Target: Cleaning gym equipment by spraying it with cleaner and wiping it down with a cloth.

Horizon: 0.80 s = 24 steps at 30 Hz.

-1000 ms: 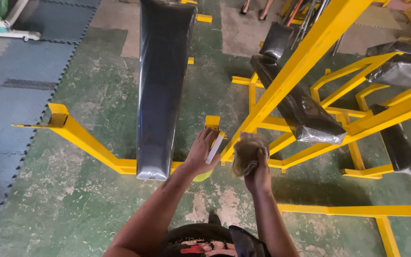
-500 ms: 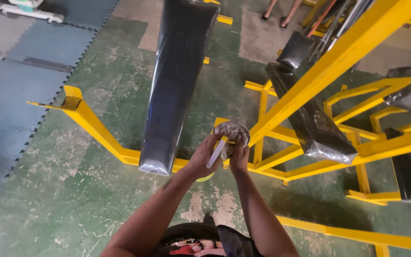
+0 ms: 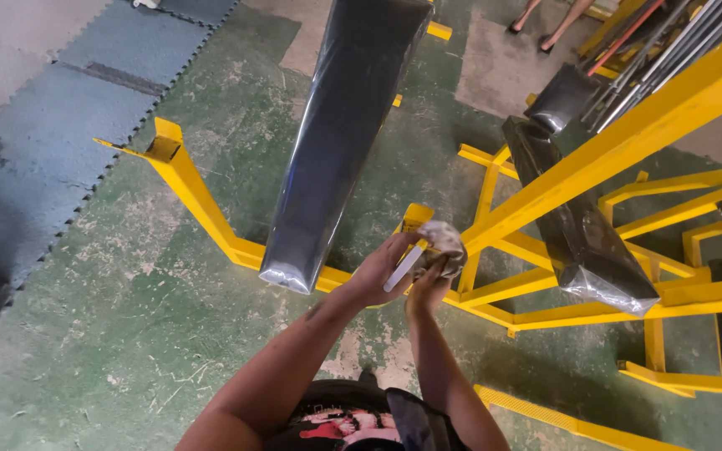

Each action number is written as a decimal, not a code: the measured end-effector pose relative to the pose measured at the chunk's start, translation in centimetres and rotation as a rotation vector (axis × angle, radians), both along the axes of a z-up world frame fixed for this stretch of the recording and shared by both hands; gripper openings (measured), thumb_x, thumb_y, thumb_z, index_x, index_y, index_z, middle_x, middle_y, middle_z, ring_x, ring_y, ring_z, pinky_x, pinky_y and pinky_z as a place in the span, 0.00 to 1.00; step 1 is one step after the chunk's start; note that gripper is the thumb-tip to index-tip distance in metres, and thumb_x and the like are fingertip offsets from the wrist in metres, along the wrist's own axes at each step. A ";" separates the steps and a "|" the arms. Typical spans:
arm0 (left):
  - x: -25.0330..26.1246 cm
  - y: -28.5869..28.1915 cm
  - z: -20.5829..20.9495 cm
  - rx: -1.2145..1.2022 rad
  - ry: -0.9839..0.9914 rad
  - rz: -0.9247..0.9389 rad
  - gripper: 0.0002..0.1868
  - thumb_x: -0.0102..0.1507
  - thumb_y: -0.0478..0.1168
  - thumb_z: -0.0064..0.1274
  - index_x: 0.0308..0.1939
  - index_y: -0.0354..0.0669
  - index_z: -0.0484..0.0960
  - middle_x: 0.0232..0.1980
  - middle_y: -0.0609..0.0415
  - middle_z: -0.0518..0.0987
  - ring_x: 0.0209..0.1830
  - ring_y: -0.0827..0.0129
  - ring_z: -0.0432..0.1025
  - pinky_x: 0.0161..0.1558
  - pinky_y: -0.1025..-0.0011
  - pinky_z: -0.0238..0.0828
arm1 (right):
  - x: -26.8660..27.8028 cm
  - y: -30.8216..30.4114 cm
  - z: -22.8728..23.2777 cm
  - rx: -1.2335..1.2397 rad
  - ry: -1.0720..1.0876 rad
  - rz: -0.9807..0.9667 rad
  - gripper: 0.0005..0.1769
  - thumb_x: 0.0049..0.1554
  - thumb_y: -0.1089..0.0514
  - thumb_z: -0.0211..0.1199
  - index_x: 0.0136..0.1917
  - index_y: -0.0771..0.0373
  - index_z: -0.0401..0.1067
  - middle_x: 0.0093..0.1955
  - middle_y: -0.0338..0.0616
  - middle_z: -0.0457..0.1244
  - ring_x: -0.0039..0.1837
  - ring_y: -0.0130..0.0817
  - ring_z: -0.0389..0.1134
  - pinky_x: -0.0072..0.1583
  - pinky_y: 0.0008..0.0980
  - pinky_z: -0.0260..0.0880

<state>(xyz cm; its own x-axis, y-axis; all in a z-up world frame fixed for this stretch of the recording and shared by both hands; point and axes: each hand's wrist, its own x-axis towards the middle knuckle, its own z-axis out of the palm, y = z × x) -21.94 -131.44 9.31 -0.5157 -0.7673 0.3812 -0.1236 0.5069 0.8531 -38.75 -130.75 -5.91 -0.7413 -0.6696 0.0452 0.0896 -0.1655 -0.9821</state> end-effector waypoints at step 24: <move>3.2 -0.1 2.4 -0.111 0.114 -0.166 0.37 0.57 0.29 0.54 0.71 0.37 0.61 0.73 0.36 0.64 0.76 0.40 0.57 0.74 0.54 0.57 | 6.4 9.8 14.4 0.055 -0.123 0.066 0.21 0.66 0.56 0.58 0.66 0.73 0.70 0.62 0.49 0.68 0.61 0.36 0.70 0.60 0.34 0.73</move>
<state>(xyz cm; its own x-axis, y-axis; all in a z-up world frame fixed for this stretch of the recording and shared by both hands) -18.75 -131.56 11.74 -0.5804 -0.6255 0.5214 0.0632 0.6038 0.7947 -32.31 -120.92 8.50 -0.6931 -0.7163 -0.0812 0.2188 -0.1017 -0.9704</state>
